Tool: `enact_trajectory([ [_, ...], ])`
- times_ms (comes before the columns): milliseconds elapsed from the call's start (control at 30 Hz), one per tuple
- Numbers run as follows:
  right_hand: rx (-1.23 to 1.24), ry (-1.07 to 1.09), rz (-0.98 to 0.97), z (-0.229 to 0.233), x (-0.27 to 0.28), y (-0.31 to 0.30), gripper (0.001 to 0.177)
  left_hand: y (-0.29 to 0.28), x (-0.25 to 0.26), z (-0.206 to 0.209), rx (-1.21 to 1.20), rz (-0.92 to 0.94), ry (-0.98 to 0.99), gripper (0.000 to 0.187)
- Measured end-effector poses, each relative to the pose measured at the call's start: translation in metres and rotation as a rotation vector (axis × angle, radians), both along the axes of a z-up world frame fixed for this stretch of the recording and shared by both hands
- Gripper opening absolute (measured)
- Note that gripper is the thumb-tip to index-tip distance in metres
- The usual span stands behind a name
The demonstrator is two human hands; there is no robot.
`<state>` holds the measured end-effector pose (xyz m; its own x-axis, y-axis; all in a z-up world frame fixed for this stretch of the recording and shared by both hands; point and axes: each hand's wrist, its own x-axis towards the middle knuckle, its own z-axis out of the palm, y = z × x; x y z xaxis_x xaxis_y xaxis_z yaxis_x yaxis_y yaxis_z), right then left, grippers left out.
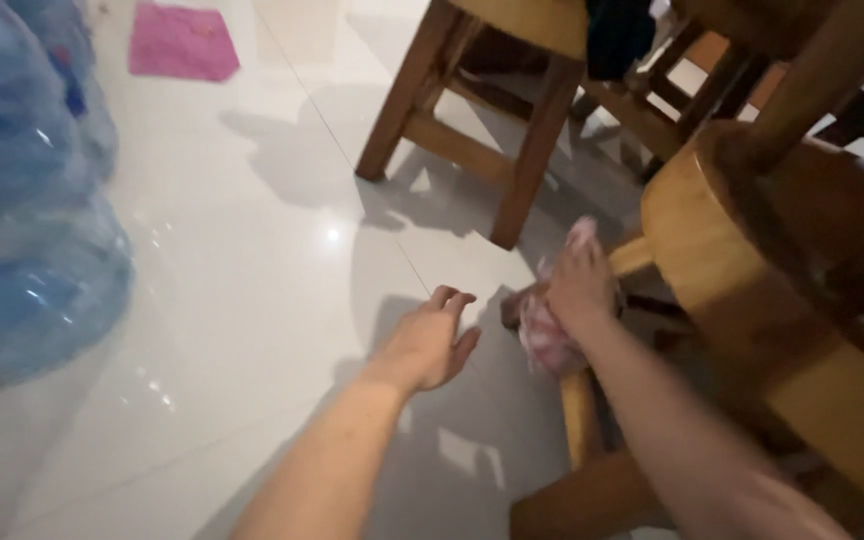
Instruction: Wiping down wooden chairs and a dining table with a cloth.
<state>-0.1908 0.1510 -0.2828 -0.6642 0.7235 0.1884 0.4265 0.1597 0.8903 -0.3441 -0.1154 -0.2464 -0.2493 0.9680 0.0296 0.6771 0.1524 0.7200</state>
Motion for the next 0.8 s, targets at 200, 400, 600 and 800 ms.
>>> enact_trajectory([
  [200, -0.624, -0.156, -0.240, 0.029, -0.011, -0.120, 0.056, 0.025, 0.018, 0.007, 0.400, 0.213, -0.115, 0.048],
  [400, -0.758, -0.120, -0.065, -0.061, 0.097, -0.189, 0.068, 0.006, 0.077, 0.080, 1.032, -0.014, 0.248, 0.066],
  [600, -0.691, 0.188, 0.783, 0.013, 0.210, -0.214, 0.050, -0.022, 0.124, 0.134, 1.201, -0.445, 0.424, 0.060],
  [800, -0.335, 0.373, 1.031, 0.214, 0.281, -0.228, 0.042, -0.016, 0.143, 0.164, 1.149, -0.553, 0.367, 0.058],
])
